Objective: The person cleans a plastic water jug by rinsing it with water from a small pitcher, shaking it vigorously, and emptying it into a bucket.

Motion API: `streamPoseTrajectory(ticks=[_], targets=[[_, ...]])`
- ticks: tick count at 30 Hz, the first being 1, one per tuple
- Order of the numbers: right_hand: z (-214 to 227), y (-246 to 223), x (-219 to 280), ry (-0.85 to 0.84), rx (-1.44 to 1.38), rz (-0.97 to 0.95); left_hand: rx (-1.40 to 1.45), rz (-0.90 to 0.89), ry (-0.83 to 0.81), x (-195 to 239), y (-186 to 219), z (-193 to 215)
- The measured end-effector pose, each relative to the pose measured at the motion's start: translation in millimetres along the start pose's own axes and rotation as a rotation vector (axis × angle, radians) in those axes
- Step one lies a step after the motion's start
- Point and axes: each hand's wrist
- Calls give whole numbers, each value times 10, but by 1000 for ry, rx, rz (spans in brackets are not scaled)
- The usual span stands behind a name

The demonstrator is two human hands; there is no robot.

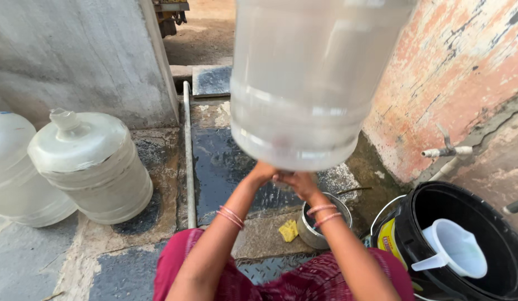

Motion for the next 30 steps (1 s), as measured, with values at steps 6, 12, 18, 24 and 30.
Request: streamPoseTrajectory(ticks=[6, 12, 18, 24, 30], targets=[[145, -1201, -487, 48, -298, 272, 96, -40, -141, -258, 770, 274], [40, -596, -915, 221, -254, 312, 907, 125, 316, -331, -303, 356], [-91, 451, -988, 300, -140, 55, 822, 123, 562, -710, -1459, 392], [-219, -70, -1178, 679, -134, 75, 1047, -37, 495, -882, -1286, 497], [-334, 390, -1119, 694, 424, 151, 943, -8, 508, -769, -862, 374]])
Point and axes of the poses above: each hand's wrist, its own x-axis away from the middle knuckle, its own z-axis out of the back of the hand, y = z × x, and after that the axes turned 11 degrees about -y, right-handed
